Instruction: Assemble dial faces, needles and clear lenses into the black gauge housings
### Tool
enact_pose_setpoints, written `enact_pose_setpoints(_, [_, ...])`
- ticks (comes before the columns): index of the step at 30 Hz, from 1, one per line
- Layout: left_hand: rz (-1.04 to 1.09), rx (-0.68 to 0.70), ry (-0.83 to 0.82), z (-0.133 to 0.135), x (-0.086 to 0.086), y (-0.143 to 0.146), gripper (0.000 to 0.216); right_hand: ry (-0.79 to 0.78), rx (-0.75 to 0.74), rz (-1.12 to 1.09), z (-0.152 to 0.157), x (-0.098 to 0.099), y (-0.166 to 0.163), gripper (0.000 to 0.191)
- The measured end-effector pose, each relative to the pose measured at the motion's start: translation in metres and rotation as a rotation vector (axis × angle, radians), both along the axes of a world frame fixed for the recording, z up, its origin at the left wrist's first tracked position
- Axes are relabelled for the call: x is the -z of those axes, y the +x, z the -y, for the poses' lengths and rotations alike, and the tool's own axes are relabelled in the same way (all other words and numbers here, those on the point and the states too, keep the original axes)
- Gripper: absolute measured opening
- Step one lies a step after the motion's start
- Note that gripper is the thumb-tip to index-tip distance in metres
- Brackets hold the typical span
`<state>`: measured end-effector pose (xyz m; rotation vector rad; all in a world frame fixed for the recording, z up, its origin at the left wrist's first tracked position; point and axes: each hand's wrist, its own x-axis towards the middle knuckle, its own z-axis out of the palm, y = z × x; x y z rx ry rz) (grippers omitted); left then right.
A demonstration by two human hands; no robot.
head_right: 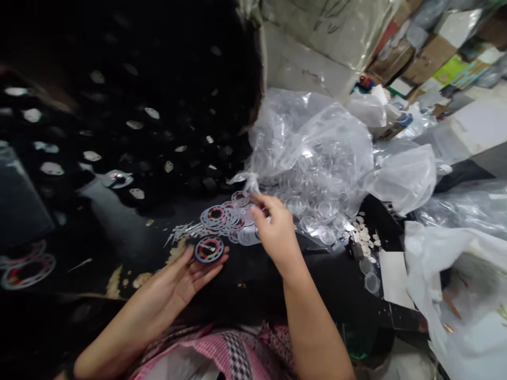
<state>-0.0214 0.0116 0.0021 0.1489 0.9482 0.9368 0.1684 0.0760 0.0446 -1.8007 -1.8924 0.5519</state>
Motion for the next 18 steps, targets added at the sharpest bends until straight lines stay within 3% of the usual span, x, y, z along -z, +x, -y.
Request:
enact_pose_setpoints(2, [0.024, 0.019, 0.037, -0.002, -0.004, 0.000, 0.033, -0.009, -0.179, -0.246, 0.025, 0.000, -0.016, 0.032])
enact_pose_setpoints(5, [-0.043, 0.026, 0.147, -0.001, -0.006, 0.002, 0.034, 0.010, -0.274, -0.285, 0.050, 0.001, -0.035, 0.034])
enact_pose_setpoints(10, [-0.236, 0.127, 0.312, 0.008, -0.002, -0.001, 0.046, 0.006, -0.201, -0.235, 0.049, -0.002, -0.042, 0.027])
enact_pose_setpoints(13, [-0.395, 0.215, 0.428, 0.013, -0.002, 0.000, 0.047, 0.058, -0.133, -0.111, 0.044, -0.003, -0.047, 0.044])
enact_pose_setpoints(18, [-0.573, 0.205, 0.476, 0.012, -0.004, 0.003, 0.047, 0.212, -0.139, -0.019, 0.045, 0.006, -0.062, 0.052])
